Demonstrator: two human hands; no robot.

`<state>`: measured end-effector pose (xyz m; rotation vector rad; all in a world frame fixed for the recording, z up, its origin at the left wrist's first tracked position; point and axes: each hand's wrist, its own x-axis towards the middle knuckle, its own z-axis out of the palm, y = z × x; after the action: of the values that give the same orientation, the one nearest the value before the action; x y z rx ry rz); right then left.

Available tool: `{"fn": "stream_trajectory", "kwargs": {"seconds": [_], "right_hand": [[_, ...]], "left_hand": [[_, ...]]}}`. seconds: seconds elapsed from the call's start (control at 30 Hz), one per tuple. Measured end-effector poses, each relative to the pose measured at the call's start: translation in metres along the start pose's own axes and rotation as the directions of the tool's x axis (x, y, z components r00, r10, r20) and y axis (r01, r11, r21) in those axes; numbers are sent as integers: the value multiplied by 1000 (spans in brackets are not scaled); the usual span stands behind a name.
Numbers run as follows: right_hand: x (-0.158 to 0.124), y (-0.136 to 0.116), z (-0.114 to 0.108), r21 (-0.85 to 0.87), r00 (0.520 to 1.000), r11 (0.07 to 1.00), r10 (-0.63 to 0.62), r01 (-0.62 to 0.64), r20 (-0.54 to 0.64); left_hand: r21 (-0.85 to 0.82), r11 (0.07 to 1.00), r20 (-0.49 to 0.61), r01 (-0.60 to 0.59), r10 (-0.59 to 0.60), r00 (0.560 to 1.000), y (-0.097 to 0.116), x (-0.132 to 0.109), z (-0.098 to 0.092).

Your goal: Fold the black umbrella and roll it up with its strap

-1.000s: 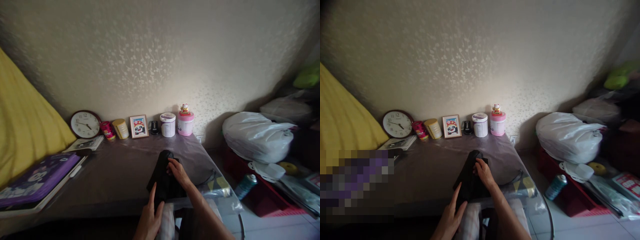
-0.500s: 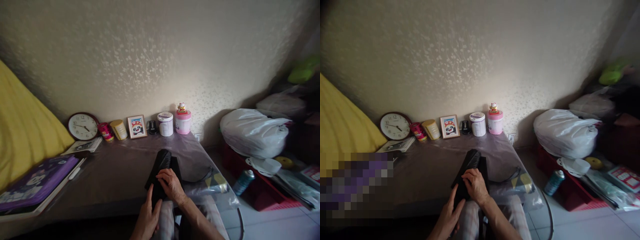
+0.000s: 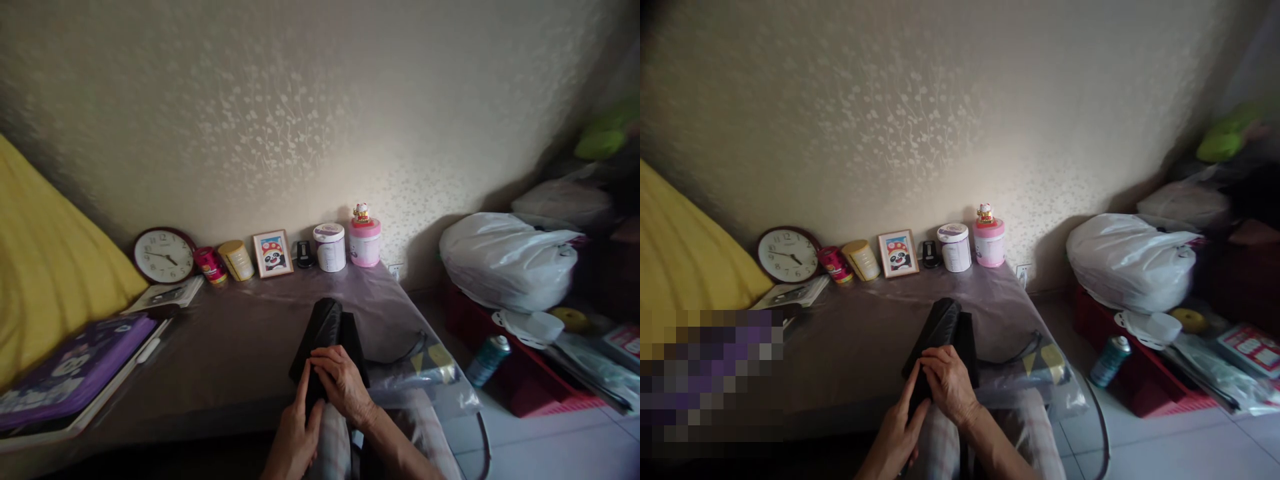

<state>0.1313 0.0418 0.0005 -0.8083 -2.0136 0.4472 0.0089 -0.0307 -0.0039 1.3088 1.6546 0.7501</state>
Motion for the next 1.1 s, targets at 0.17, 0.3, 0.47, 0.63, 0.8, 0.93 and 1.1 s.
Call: {"fn": "stream_trajectory", "kwargs": {"seconds": [0.17,0.3,0.47,0.63,0.8,0.93,1.1], "right_hand": [[3,7,-6,-18,999,999,-32,32,11],[22,34,-4,-130,996,988,-74,81,52],[52,68,-2,-248,997,967,56,-67,-51],[48,65,-2,-227,999,974,-10,2,-31],[43,75,-8,-305,989,941,143,-149,-44],[41,89,-28,-435,887,776,433,-457,-159],[32,93,-40,-321,748,686,652,-652,-125]], "left_hand": [[8,1000,12,5,-5,1000,2,-1,-1],[28,1000,38,10,-11,999,3,-1,-3],[22,991,-19,-134,135,991,-2,3,-5],[-38,999,33,6,-5,999,4,0,-3],[-105,994,1,13,-13,1000,7,-3,-2],[-168,985,3,45,-45,999,4,-2,-6],[-277,959,14,67,-66,998,11,-6,-14]]}}
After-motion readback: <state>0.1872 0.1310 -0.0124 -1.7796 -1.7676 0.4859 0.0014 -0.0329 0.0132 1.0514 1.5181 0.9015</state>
